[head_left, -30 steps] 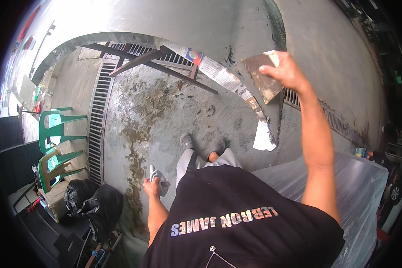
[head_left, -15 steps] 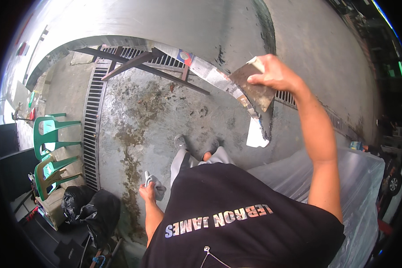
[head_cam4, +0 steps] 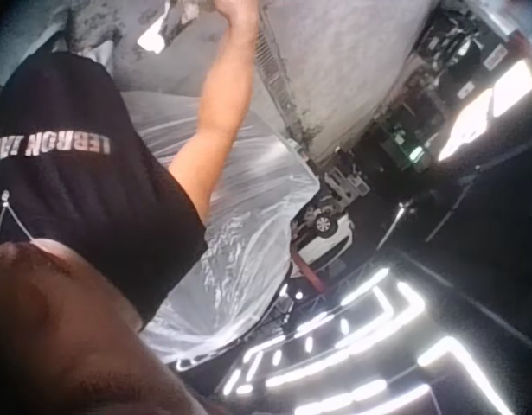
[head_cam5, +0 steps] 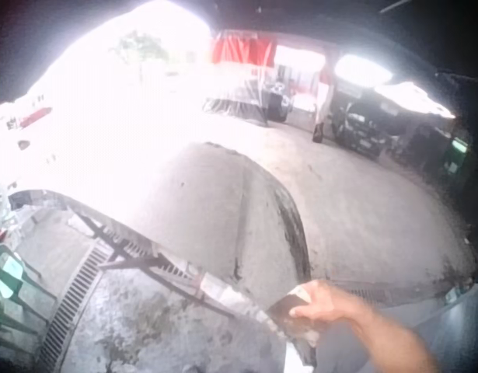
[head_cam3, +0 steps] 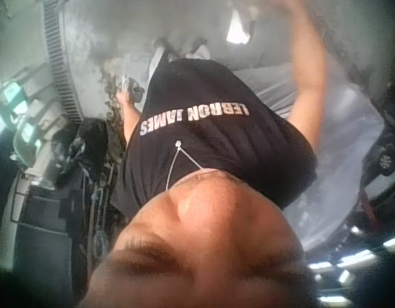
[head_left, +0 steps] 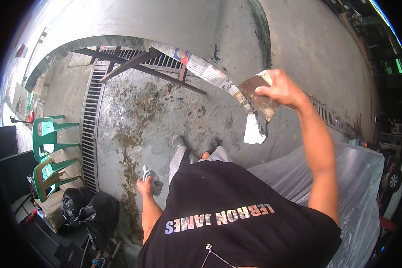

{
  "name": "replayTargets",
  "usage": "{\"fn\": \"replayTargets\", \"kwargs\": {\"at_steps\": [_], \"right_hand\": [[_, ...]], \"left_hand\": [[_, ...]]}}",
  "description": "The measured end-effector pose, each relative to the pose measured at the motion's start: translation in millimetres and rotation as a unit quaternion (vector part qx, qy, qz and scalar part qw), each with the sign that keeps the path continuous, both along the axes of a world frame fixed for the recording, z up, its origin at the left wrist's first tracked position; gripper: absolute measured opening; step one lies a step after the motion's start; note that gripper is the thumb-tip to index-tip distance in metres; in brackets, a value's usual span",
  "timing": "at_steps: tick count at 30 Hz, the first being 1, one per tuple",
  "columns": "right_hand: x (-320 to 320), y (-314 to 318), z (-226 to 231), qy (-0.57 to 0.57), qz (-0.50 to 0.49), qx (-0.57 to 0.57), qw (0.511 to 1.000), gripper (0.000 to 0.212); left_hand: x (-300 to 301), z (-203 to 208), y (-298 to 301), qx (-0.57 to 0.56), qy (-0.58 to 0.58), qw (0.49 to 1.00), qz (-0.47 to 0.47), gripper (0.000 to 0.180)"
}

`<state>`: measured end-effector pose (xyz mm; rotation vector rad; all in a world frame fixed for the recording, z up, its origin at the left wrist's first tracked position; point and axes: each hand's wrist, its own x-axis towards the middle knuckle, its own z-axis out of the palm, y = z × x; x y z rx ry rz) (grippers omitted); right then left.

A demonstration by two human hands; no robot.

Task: The person sands a large curved car body panel with a sanding block, moving it across the surface in repeated strokes. The person occasionally wipes the surface with a cloth. The work is performed in a workshop or garage area with a concrete floor and green plastic chairs nearby.

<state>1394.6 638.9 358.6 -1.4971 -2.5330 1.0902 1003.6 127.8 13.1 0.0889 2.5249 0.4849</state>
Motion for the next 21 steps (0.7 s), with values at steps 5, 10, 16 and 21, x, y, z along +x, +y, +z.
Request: {"fn": "replayTargets", "kwargs": {"at_steps": [5, 10, 16, 21], "right_hand": [[2.2, 0.3, -3.7, 0.000, -0.005, 0.007, 1.000, 0.029], [1.4, 14.9, -0.9, 0.073, -0.046, -0.049, 0.995, 0.031], [5.6, 24.3, -2.4, 0.102, -0.063, -0.088, 0.989, 0.031], [7.5, 14.0, -8.8, 0.046, 0.031, -0.012, 0.998, 0.028]], "left_hand": [[1.7, 1.7, -1.9, 0.025, -0.009, 1.000, 0.012, 0.068], [10.6, -16.7, -20.1, 0.025, -0.015, 0.999, 0.015, 0.068], [20.1, -23.6, -40.2, 0.021, -0.020, 0.998, 0.058, 0.068], [22.9, -25.4, -43.6, 0.001, -0.016, 0.999, 0.049, 0.070]]}}
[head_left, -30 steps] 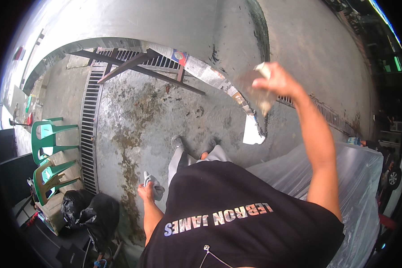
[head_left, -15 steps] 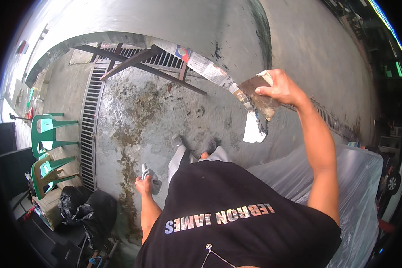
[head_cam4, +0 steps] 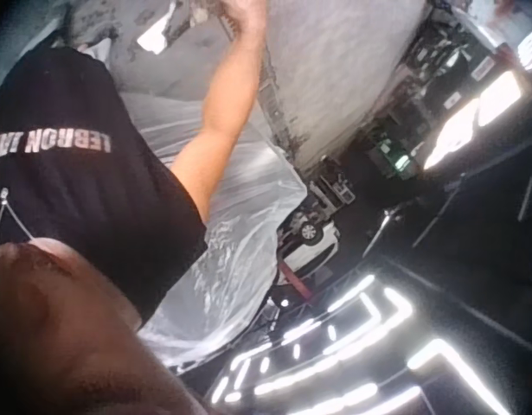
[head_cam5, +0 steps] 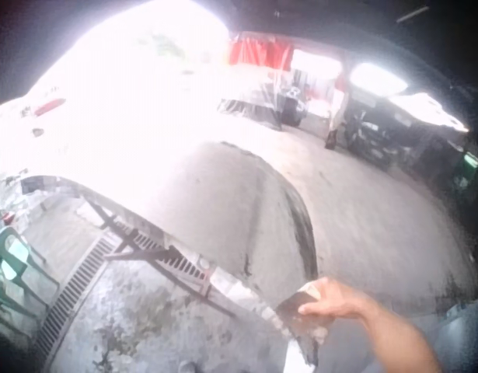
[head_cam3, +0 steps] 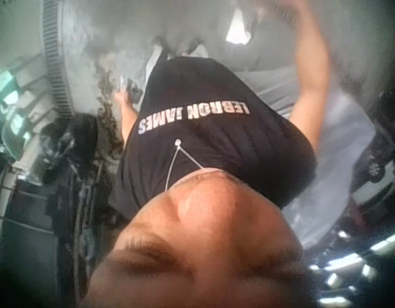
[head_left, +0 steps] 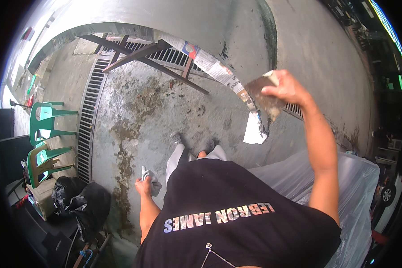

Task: The person sands a large curved car body panel with a sanding block, moving it across the surface in repeated strokes. The person occasionally wipes the surface with a cloth. The work is performed in a workshop or garage area with a concrete floor and green plastic chairs nearby.

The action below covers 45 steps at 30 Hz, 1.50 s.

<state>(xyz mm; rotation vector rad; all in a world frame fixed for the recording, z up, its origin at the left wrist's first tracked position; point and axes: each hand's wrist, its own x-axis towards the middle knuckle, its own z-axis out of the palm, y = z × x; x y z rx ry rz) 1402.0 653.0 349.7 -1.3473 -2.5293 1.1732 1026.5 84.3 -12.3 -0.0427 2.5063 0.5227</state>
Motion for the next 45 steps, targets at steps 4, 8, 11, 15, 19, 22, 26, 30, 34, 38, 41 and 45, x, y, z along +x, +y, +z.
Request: {"fn": "replayTargets", "kwargs": {"at_steps": [4, 8, 11, 15, 19, 22, 26, 30, 34, 38, 41, 45], "right_hand": [[-2.8, -4.1, -5.3, -0.001, -0.043, -0.042, 0.998, 0.028], [-1.4, -8.2, 5.9, 0.060, -0.075, -0.017, 0.995, 0.030], [-4.1, -16.9, 0.6, 0.013, -0.087, -0.004, 0.996, 0.024], [2.4, -15.0, 4.4, 0.060, -0.109, -0.007, 0.992, 0.024], [5.7, -29.6, -11.7, 0.015, -0.084, 0.028, 0.996, 0.022], [4.2, -24.7, 6.2, 0.146, -0.149, -0.067, 0.976, 0.028], [3.4, -40.4, -6.4, -0.013, -0.080, 0.047, 0.996, 0.022], [16.3, -30.1, 3.1, 0.109, -0.178, -0.011, 0.978, 0.023], [10.5, -42.6, 0.1, 0.049, -0.125, 0.013, 0.991, 0.025], [15.4, -41.1, -14.5, 0.014, -0.131, 0.008, 0.991, 0.025], [3.7, -46.5, -0.8, 0.081, -0.152, 0.039, 0.984, 0.022], [6.6, -43.6, -5.9, 0.076, -0.163, 0.055, 0.982, 0.022]], "left_hand": [[-2.4, -0.2, 4.7, -0.024, -0.002, 1.000, -0.020, 0.071], [1.5, 15.5, 24.0, 0.008, 0.003, 1.000, -0.026, 0.071], [-1.1, 13.5, 27.7, 0.001, 0.007, 0.999, -0.032, 0.070], [-9.4, -7.2, 25.6, 0.027, -0.005, 0.999, -0.021, 0.069], [-8.3, -6.9, 30.6, 0.011, -0.020, 1.000, -0.012, 0.068], [-5.8, 5.1, 31.6, 0.011, -0.014, 1.000, -0.009, 0.068], [-10.5, 1.2, 27.9, 0.015, -0.018, 1.000, -0.020, 0.067], [-16.9, -2.8, 26.1, 0.030, -0.008, 0.999, -0.041, 0.067], [-23.7, 1.9, 33.4, 0.026, -0.018, 0.998, -0.046, 0.069], [-29.2, -5.4, 35.5, 0.022, -0.004, 0.998, -0.056, 0.071], [-31.3, 4.7, 43.7, 0.023, -0.003, 0.998, -0.058, 0.071], [-41.7, -25.0, 27.0, 0.047, -0.014, 0.997, -0.066, 0.073]]}}
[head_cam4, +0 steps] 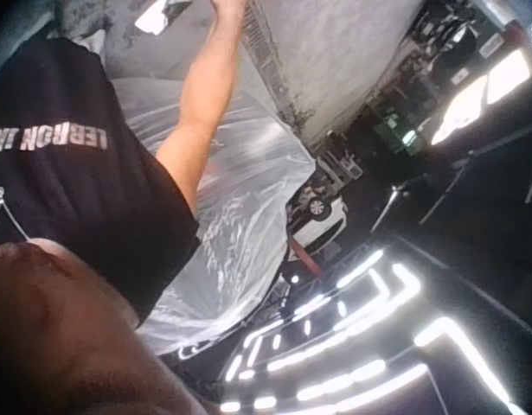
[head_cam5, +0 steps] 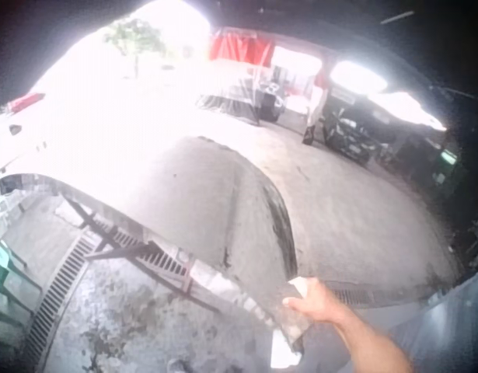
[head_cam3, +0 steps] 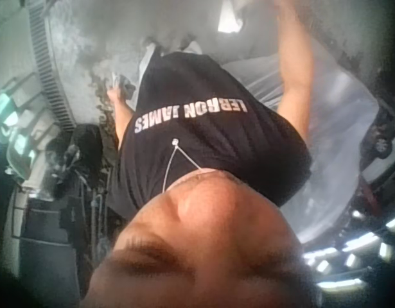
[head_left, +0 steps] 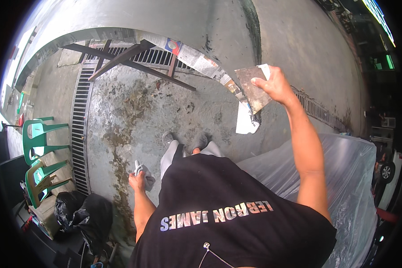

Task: The person sands a large curved car body panel with a sanding block, moving it across the surface in repeated strokes. The person occasionally wipes the surface with a cloth. The work is performed in a workshop or garage area with a concrete floor and green plastic chairs nearby.

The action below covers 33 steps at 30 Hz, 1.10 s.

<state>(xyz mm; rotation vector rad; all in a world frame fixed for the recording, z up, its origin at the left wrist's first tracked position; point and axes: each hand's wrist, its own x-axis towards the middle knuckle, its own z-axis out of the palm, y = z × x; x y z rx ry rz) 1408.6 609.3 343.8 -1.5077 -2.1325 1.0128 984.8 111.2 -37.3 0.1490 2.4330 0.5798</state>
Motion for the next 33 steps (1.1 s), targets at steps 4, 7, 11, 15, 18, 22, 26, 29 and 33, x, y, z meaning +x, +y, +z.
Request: {"fn": "replayTargets", "kwargs": {"at_steps": [4, 7, 11, 15, 18, 22, 26, 29, 33], "right_hand": [[3.0, 7.6, 4.8, 0.036, -0.030, -0.026, 0.999, 0.023], [1.0, 4.6, -14.3, -0.044, 0.013, 0.031, 0.998, 0.022], [3.5, 20.9, 15.2, 0.108, -0.030, -0.064, 0.992, 0.028], [-16.0, 6.7, 0.3, -0.089, 0.046, 0.027, 0.995, 0.024], [4.9, 32.3, 3.5, 0.019, -0.026, -0.051, 0.998, 0.029], [-22.0, 4.3, -2.9, -0.073, 0.062, 0.038, 0.995, 0.028], [16.1, 34.3, -7.4, 0.105, -0.076, -0.075, 0.989, 0.034], [-26.2, -9.7, -11.9, -0.057, 0.006, 0.075, 0.996, 0.031], [-14.8, 16.3, 6.5, 0.015, -0.024, 0.053, 0.998, 0.030]], "left_hand": [[2.4, 2.4, -0.1, -0.020, 0.013, 1.000, -0.012, 0.071], [5.6, 14.4, 8.1, -0.033, 0.005, 0.999, -0.015, 0.071], [2.1, 18.5, 3.0, -0.020, 0.008, 1.000, -0.015, 0.070], [0.6, 17.7, 2.1, -0.009, 0.013, 1.000, -0.003, 0.069], [-0.7, 31.4, 8.3, -0.009, 0.006, 1.000, -0.003, 0.070], [-0.7, 26.4, 10.9, -0.030, 0.010, 0.999, -0.004, 0.071], [-1.6, 21.1, 3.0, -0.007, 0.005, 1.000, -0.004, 0.069], [2.0, 39.7, 9.2, -0.029, 0.008, 1.000, 0.005, 0.068], [-3.0, 16.1, -6.6, -0.024, -0.002, 1.000, -0.008, 0.068]]}}
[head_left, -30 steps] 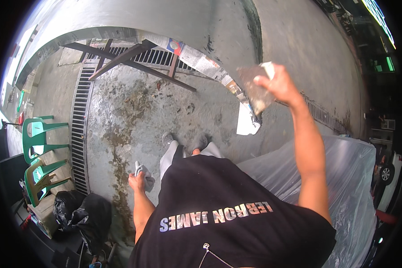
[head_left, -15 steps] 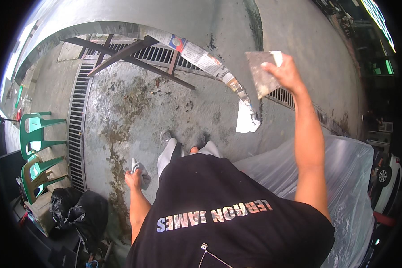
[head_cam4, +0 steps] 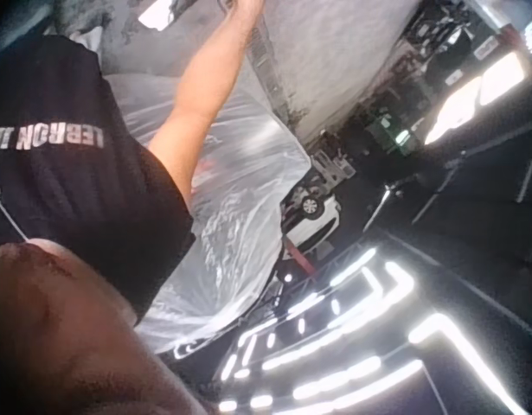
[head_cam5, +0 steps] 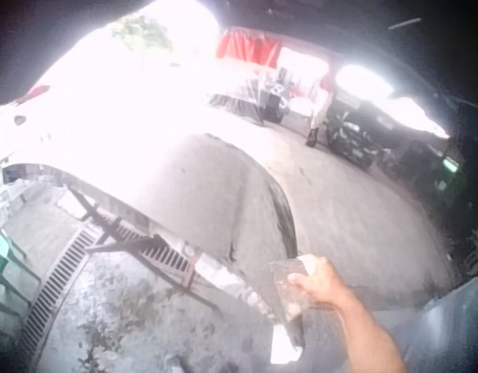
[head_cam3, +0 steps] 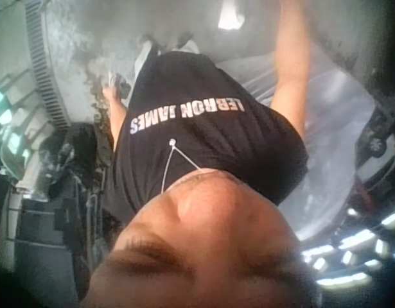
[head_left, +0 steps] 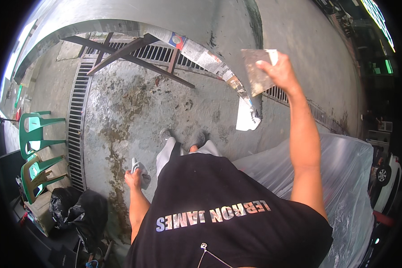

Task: The person sands a large curved car body panel with a sanding block, moving it across the surface in repeated strokes. The person occasionally wipes the surface with a cloth. The work is performed in a workshop or garage area with a concrete floor and green plastic chairs nearby.

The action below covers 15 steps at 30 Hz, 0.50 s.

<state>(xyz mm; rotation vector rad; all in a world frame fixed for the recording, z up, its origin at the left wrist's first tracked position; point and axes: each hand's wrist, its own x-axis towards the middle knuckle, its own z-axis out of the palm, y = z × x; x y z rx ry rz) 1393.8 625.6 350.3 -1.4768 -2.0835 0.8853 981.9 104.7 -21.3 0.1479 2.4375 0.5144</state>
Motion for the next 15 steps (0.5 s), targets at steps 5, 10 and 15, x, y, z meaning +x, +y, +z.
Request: {"fn": "replayTargets", "kwargs": {"at_steps": [5, 10, 15], "right_hand": [[22.3, 0.9, -1.3, -0.004, -0.028, -0.038, 0.999, 0.026], [-19.9, -29.7, -17.0, -0.078, 0.062, 0.003, 0.995, 0.028], [-4.4, -0.8, 1.8, -0.003, -0.009, -0.056, 0.998, 0.023]], "left_hand": [[3.5, 7.6, 3.8, -0.013, 0.021, 1.000, -0.011, 0.071], [2.0, -18.9, -19.5, -0.004, 0.014, 1.000, 0.000, 0.070], [13.3, -3.9, -14.2, 0.013, 0.025, 0.999, 0.026, 0.069]]}}
